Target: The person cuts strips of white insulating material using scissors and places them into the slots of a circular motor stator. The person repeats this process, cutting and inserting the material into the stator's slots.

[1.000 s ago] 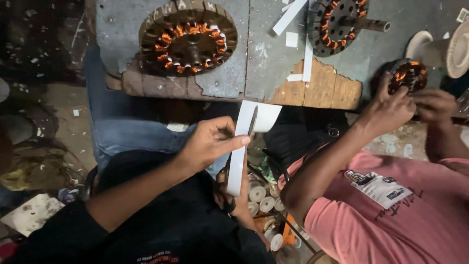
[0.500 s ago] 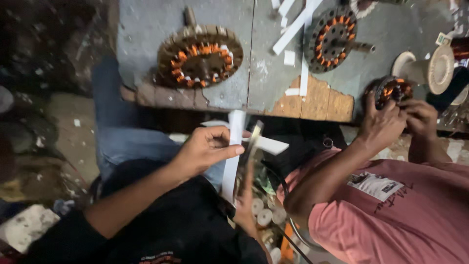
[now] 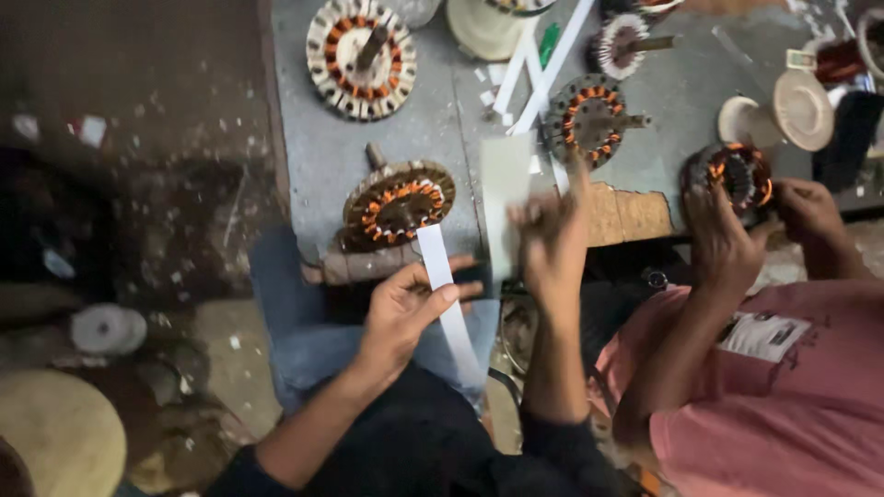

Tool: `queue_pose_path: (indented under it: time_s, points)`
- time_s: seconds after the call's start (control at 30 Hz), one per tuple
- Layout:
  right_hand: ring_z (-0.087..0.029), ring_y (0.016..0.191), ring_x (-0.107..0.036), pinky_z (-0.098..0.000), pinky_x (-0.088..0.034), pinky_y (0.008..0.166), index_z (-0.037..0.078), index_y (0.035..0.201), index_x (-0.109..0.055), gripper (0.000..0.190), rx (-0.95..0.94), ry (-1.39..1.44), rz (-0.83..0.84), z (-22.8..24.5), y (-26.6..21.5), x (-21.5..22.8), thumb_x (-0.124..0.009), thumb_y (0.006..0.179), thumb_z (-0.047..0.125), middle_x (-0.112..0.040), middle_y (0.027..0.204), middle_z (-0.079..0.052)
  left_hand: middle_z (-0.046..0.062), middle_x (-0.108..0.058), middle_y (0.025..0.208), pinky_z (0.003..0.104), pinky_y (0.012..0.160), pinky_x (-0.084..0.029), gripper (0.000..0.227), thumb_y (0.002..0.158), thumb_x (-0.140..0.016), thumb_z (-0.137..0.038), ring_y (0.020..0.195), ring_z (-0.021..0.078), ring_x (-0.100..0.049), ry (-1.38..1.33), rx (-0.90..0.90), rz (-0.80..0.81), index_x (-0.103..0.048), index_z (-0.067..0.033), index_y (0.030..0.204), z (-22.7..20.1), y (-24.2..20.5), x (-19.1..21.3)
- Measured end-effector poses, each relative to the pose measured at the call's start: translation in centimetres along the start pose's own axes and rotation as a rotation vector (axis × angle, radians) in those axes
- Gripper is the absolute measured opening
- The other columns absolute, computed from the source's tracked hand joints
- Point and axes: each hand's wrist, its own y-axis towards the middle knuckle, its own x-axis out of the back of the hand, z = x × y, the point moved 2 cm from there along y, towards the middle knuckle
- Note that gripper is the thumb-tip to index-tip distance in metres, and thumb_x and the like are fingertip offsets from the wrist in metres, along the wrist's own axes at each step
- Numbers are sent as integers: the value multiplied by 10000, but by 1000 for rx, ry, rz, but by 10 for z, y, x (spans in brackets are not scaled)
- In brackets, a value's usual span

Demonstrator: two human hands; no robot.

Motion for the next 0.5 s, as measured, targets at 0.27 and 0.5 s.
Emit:
queue_pose_path:
  time_s: [0.27,0.5]
  points:
    - [-277,1049,-729,-380,-554,881,86,1567,-331,828,151,-504,162,24,51,16,-855,934,182,-731,1220,-129,121,-701,872,262,517,-534,195,999,-636,-147,555,125,-641,222,6,-100,-590,-8,1127,-5,5,4]
    - [-128,894,-675,-289,-568,761,50,1332,-484,700,-259,-18,48,-10,-43,19,-900,770,16,-693,1013,-46,121,-758,880,242,516,-495,274,950,-667,-141,573,111,-628,574,250,-10,-689,36,1159,27,22,35]
